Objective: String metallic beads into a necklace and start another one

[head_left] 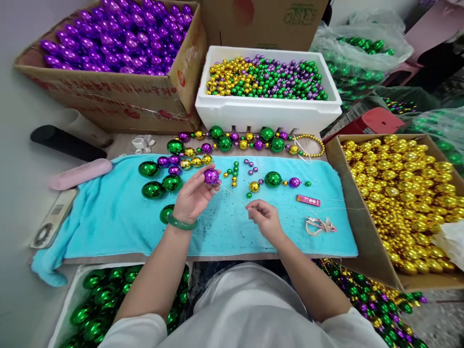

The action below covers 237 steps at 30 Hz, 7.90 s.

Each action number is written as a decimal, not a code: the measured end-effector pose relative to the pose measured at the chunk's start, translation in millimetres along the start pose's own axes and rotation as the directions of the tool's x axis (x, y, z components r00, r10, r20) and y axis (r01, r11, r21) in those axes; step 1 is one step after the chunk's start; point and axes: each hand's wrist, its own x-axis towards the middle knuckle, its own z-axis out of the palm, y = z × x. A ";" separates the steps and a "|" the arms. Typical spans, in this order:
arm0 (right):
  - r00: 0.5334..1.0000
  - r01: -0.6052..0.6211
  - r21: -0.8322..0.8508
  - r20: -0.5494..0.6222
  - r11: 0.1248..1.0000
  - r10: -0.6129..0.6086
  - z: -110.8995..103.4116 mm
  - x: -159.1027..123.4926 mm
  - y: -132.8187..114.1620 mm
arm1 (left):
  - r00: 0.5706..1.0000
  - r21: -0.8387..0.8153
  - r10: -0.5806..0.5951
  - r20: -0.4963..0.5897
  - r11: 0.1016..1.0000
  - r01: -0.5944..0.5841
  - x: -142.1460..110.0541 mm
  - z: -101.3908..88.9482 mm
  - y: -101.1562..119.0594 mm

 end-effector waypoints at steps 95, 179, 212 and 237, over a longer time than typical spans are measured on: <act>0.997 0.027 0.029 -0.067 0.999 -0.025 -21.0 3.3 6.3 | 0.974 0.312 -0.002 -0.229 0.947 0.075 28.2 -4.8 -42.0; 0.997 0.023 -0.060 0.070 0.998 -0.019 -5.0 -12.3 -2.2 | 0.975 -0.130 -0.130 -0.183 0.986 0.107 -23.7 -25.6 20.4; 0.995 0.086 -0.038 0.054 0.996 -0.084 -9.9 1.5 12.9 | 0.968 0.342 0.141 0.208 0.917 -0.207 -40.7 -12.3 -4.4; 0.985 -0.097 0.079 0.148 0.992 0.085 0.8 1.1 6.7 | 0.981 0.034 0.010 0.193 0.999 -0.017 -45.3 -10.2 -4.2</act>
